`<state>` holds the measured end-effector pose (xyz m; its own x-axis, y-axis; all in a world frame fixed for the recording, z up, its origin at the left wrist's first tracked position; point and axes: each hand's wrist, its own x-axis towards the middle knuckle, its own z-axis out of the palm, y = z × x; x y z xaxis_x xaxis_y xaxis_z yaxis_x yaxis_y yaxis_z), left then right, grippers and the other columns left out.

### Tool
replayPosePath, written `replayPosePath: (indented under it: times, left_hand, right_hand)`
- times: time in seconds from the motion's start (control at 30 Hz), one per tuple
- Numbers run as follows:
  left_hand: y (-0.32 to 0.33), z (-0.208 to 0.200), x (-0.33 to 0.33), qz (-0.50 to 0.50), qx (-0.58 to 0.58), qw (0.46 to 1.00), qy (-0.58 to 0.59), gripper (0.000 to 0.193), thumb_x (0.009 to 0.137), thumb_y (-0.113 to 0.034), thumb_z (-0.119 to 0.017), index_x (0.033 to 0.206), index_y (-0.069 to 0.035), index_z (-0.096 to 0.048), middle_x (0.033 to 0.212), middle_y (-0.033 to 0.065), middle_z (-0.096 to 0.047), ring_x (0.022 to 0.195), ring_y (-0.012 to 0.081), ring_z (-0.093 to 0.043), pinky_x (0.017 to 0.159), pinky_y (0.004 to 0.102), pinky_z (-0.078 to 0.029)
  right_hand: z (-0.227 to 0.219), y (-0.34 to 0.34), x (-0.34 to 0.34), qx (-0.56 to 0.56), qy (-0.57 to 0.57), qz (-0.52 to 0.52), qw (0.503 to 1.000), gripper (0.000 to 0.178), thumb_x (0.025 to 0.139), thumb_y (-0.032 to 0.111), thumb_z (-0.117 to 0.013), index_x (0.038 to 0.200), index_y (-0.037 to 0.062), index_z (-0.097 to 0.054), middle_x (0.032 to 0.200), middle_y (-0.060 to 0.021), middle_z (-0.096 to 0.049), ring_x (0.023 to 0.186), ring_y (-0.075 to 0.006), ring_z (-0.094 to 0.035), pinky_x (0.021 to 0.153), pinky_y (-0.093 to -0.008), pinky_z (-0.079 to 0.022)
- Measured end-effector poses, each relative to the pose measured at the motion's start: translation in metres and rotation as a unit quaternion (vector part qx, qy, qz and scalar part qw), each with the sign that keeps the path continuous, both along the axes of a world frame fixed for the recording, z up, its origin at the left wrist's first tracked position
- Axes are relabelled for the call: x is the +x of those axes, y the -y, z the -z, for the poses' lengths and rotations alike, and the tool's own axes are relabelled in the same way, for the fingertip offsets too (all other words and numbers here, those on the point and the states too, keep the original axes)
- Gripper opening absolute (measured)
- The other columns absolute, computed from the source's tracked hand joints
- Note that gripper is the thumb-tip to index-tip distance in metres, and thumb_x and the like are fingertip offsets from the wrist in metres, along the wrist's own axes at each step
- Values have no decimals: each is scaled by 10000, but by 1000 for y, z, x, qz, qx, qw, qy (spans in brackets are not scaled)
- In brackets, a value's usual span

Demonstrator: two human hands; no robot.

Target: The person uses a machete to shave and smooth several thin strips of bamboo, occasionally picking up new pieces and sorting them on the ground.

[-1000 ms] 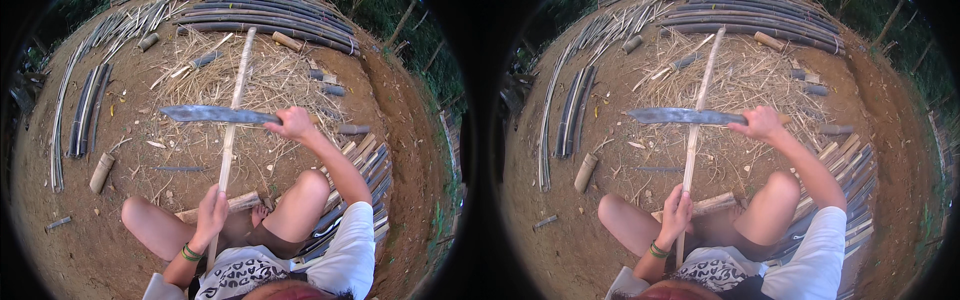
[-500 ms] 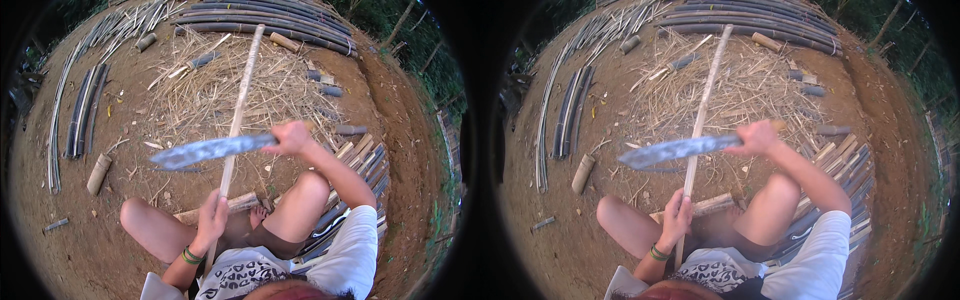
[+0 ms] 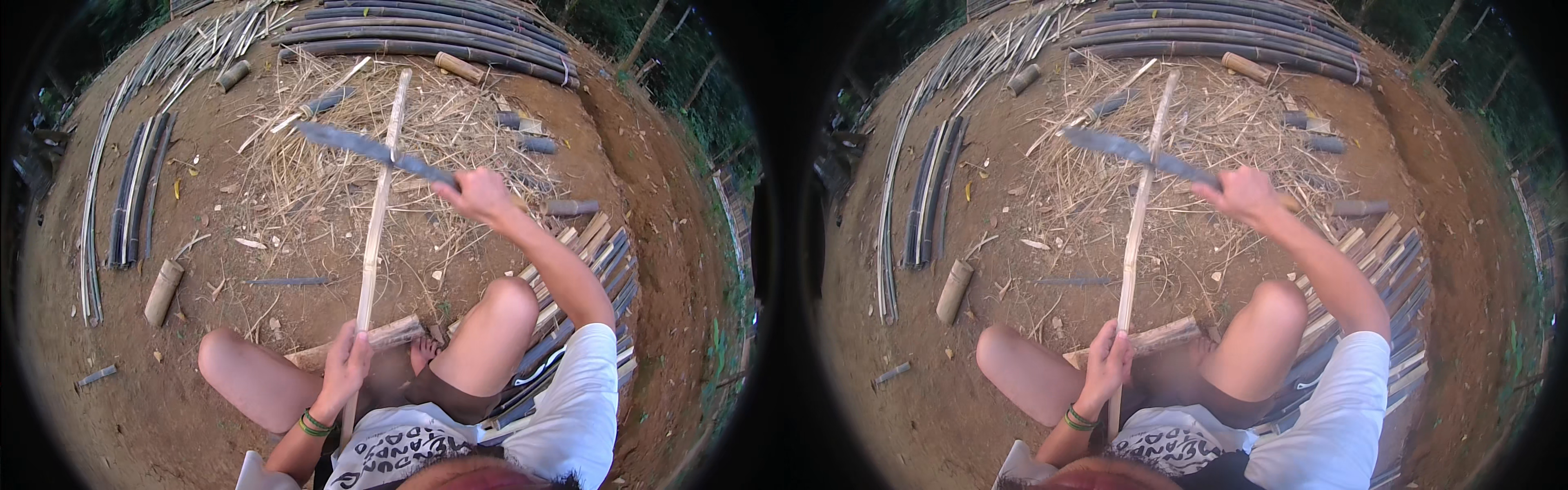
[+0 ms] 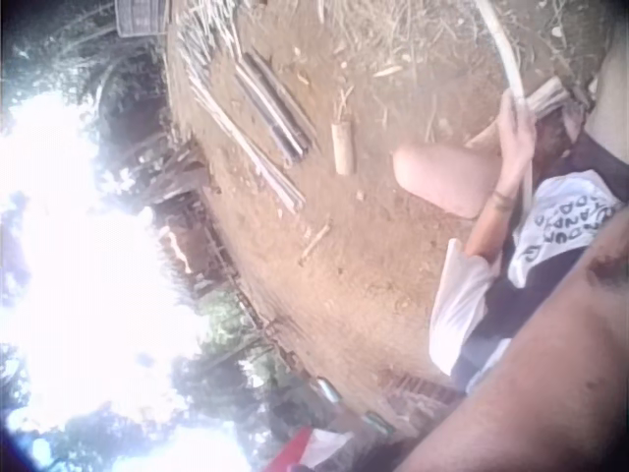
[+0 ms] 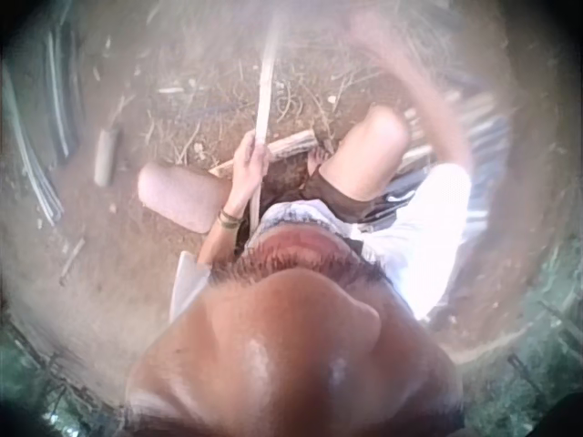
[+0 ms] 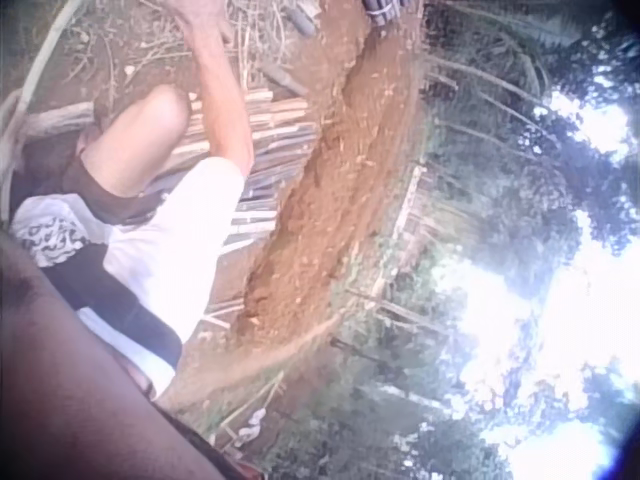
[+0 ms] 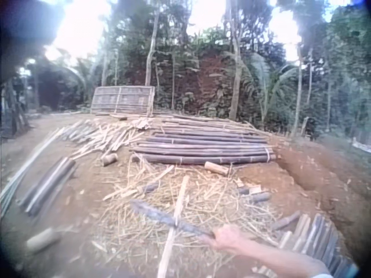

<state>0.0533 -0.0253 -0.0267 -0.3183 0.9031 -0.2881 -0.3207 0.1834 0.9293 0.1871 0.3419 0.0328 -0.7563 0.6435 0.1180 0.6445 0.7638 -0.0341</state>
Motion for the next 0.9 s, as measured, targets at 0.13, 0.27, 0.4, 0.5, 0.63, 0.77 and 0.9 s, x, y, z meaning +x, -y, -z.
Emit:
replayPosePath:
  times: [0.13, 0.27, 0.4, 0.5, 0.63, 0.77, 0.9]
  left_hand:
    - [10, -13, 2, 8, 0, 1000, -19, 270, 1079, -217, -445, 1254, -21, -503, 661, -75, -434, 504, 1, -374, 444, 179, -292]
    - [26, -19, 7, 37, -35, 999, 7, 243, 1079, -207, -442, 1205, -10, -506, 643, -43, -456, 484, 23, -382, 419, 192, -308]
    - [24, 0, 1, 22, -20, 1000, 5, 239, 1076, -205, -447, 1202, -13, -513, 657, -42, -461, 491, 19, -385, 417, 187, -303]
    - [36, 3, 6, 18, -18, 1000, 8, 237, 1069, -191, -456, 1217, -17, -518, 665, -48, -459, 494, 13, -390, 423, 183, -302]
    - [52, 4, 10, 49, -47, 997, 38, 203, 1069, -166, -443, 1182, -15, -519, 663, -49, -446, 487, 18, -391, 421, 185, -301]
    - [36, 8, 9, 45, -33, 997, 43, 191, 1069, -172, -450, 1161, -21, -521, 663, -50, -448, 485, 23, -390, 423, 190, -304]
    - [34, 8, 0, 29, -34, 999, 30, 191, 1065, -191, -470, 1131, -18, -517, 654, -31, -452, 495, 37, -390, 429, 203, -313]
  right_hand:
    - [-16, 10, 4, 25, -2, -81, 996, 688, 899, 730, -504, 757, 85, -694, 611, -125, -631, 591, -260, -657, 586, -425, -537]
    - [-36, -50, 17, -95, 30, 159, 982, 728, 890, 769, -467, 886, 86, -717, 759, -149, -689, 750, -294, -701, 696, -461, -557]
    - [-13, -15, 5, -34, 34, -6, 999, 738, 904, 773, -430, 923, 97, -724, 783, -134, -691, 754, -286, -699, 709, -445, -563]
    - [-20, -12, 11, 21, 144, -47, 988, 766, 909, 772, -422, 892, 67, -722, 802, -140, -696, 760, -290, -700, 688, -437, -566]
    - [-27, -78, 29, -51, 62, 179, 980, 825, 911, 789, -384, 831, 39, -719, 781, -146, -697, 731, -291, -697, 669, -426, -568]
    - [-27, -101, 28, 47, 39, 157, 986, 850, 901, 811, -365, 835, 42, -723, 729, -138, -671, 697, -278, -682, 661, -410, -566]
    - [-10, -40, 17, -109, 21, 99, 989, 850, 888, 816, -383, 860, 44, -737, 756, -164, -684, 733, -294, -695, 705, -443, -566]
